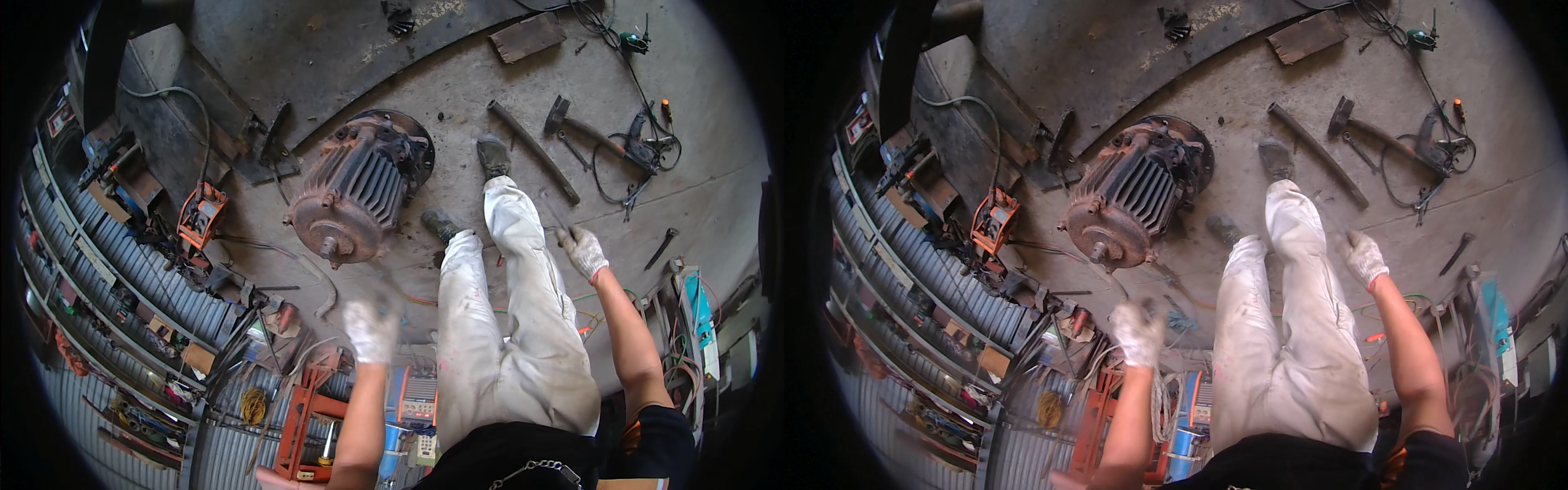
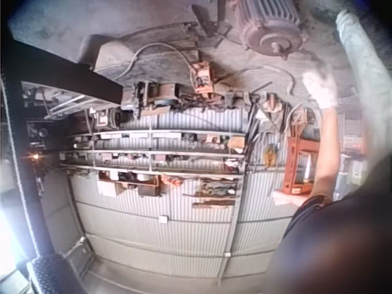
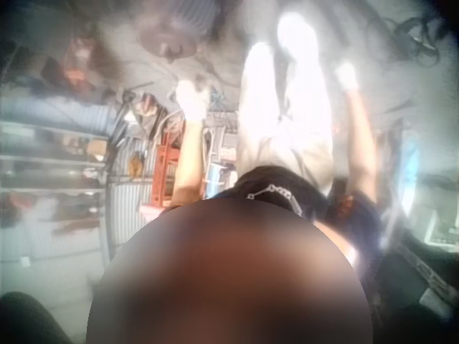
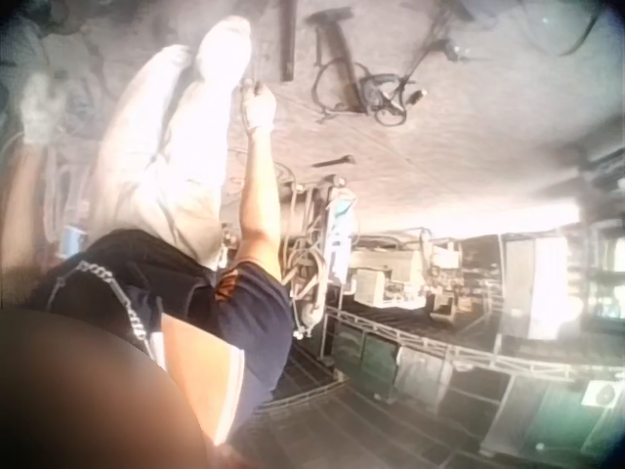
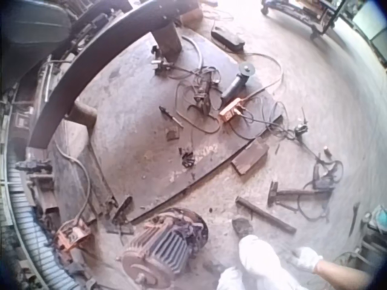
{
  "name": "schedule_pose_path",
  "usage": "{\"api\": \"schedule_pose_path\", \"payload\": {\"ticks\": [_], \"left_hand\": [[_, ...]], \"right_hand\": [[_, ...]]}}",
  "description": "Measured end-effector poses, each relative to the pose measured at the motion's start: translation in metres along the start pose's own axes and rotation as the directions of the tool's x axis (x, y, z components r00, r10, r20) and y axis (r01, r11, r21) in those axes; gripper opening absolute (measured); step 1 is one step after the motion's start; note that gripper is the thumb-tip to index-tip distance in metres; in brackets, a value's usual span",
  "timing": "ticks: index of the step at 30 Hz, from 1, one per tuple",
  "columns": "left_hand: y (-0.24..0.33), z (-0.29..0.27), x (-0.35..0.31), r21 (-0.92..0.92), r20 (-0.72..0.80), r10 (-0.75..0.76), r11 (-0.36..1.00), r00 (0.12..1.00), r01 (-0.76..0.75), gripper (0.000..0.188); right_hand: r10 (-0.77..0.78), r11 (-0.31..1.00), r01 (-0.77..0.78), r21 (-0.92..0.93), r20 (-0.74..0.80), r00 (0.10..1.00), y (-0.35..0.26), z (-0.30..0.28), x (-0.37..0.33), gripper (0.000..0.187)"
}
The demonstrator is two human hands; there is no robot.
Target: The person disassembles a motor by striking it with a hammer, using a wrench to loosen bolts, and applying heat with a blowtorch. The person repeatedly repositions the motor and uses multiple tools to remove components.
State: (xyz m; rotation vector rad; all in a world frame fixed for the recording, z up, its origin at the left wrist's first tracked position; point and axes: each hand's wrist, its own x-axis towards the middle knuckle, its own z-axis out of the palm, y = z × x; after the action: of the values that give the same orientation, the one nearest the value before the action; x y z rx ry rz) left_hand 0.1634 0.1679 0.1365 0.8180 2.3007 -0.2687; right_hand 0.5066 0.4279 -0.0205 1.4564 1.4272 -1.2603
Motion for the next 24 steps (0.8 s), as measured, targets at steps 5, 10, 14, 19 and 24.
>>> {"api": "schedule_pose_path", "payload": {"ticks": [5,10,14,19,24], "left_hand": [[-0.016,0.024,-0.101,-0.061,0.841,-0.072,0.972,0.537,0.226,0.054],[-0.043,0.053,-0.15,-0.149,0.931,0.069,0.969,0.358,0.199,0.053],[-0.067,0.092,-0.189,-0.26,0.875,0.193,0.961,0.443,0.093,0.046],[-0.107,0.128,-0.235,-0.29,0.89,0.222,0.95,0.398,0.118,0.045],[-0.109,0.152,-0.303,-0.445,0.884,0.407,0.883,0.228,0.149,0.045]], "right_hand": [[0.033,0.998,-0.009,-0.07,0.35,0.936,-0.046,-0.031,-0.075,0.06],[0.014,0.916,0.156,-0.369,0.418,0.908,-0.062,-0.006,-0.138,0.069],[-0.043,0.877,0.207,-0.433,0.359,0.932,-0.045,0.041,-0.172,0.053],[-0.11,0.853,0.24,-0.464,0.289,0.951,0.003,0.086,-0.212,0.045],[-0.029,0.828,0.186,-0.529,0.291,0.956,0.06,0.083,-0.268,0.043]]}}
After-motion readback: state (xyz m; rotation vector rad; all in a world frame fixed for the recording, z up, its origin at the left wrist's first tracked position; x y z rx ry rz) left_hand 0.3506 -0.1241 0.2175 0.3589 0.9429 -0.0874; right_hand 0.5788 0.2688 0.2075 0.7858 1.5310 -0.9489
